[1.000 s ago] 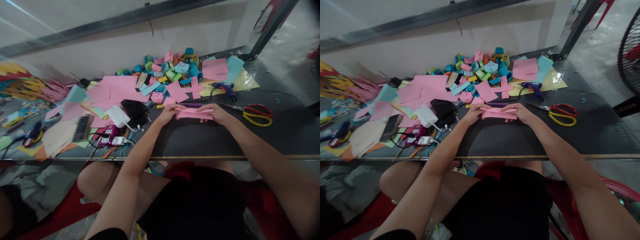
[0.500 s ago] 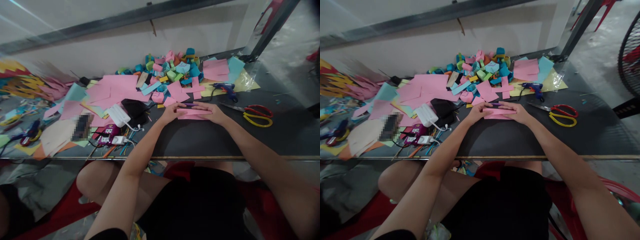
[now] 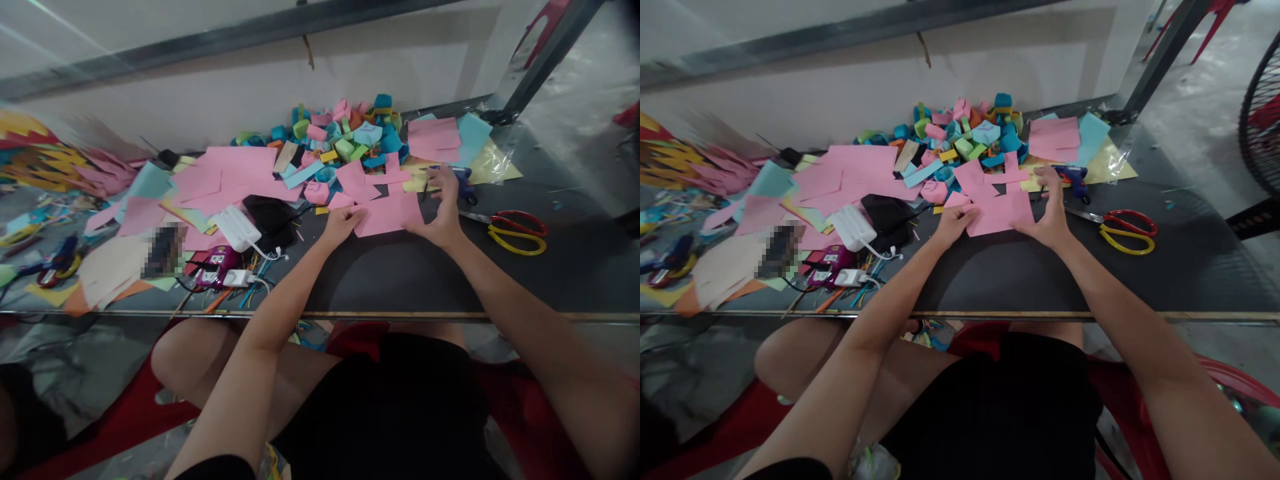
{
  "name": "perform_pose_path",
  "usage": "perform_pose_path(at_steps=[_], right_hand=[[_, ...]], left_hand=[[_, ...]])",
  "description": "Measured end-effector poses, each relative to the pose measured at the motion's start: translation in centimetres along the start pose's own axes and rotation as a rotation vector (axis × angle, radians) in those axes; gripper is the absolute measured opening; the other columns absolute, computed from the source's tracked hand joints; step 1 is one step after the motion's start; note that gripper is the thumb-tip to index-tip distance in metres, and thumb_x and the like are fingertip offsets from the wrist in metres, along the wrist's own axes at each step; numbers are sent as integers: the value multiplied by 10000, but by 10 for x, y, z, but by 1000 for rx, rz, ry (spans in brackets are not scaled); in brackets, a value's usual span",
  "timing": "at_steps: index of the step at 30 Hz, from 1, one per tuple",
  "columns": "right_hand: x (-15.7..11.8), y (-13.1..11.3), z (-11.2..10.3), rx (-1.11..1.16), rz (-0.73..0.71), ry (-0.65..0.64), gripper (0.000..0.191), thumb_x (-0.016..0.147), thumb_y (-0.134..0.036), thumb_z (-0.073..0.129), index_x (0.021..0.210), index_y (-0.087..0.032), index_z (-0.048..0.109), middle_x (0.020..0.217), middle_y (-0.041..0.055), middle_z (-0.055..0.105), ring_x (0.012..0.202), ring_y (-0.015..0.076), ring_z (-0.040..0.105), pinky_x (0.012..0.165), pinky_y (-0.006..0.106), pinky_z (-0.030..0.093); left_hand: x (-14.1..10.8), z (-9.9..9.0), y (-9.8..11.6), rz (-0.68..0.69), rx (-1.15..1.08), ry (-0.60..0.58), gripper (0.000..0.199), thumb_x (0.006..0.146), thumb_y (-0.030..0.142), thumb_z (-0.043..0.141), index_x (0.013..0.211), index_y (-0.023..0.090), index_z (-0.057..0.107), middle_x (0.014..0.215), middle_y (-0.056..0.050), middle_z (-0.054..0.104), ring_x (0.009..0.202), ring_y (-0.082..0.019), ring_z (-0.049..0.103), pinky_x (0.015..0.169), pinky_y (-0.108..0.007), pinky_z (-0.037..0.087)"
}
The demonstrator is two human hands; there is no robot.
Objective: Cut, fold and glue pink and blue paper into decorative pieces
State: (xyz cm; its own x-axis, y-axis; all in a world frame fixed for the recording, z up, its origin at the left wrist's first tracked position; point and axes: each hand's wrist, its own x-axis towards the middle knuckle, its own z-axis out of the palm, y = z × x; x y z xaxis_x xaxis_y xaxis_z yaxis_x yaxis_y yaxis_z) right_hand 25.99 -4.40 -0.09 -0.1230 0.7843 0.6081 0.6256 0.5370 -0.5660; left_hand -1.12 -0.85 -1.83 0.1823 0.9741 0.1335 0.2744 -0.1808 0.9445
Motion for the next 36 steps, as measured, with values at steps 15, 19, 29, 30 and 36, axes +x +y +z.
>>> perform_pose_path(at_steps=[15,19,29,30,36], right_hand=[[-2,0,1,36,-156,-469,228,954,-349,638,927,-290,857,981,25,843,965,232,785,934,385,583],[-1,-4,1,40,16,-481,235,940,-396,664,950,-273,863,993,32,843,926,238,784,896,368,582],[5,-10,0,-185,289,-385,229,858,-424,750,878,-223,858,840,66,818,749,222,730,741,342,500],[5,-10,1,-206,302,-377,243,853,-440,754,868,-220,855,814,67,808,728,217,716,726,341,490],[3,-11,7,-253,353,-316,365,870,-553,709,838,-212,836,741,62,767,669,195,666,669,329,452]], left_hand=[[-18,-8,23,373,595,59,409,946,514,651,1174,184,731,1191,-111,770,1107,-237,687,1024,-403,523],[-19,-9,24,559,599,-267,398,967,564,609,972,207,785,1019,-78,804,1005,-221,716,955,-378,532],[-15,-2,24,234,580,-239,109,889,290,748,909,203,811,886,-37,800,795,-165,680,764,-298,496],[-14,-2,24,209,574,-223,91,862,259,769,921,207,814,894,-35,801,792,-160,675,769,-296,497],[-14,3,19,180,593,-142,101,871,237,732,918,218,819,875,-37,798,777,-162,663,764,-307,509]])
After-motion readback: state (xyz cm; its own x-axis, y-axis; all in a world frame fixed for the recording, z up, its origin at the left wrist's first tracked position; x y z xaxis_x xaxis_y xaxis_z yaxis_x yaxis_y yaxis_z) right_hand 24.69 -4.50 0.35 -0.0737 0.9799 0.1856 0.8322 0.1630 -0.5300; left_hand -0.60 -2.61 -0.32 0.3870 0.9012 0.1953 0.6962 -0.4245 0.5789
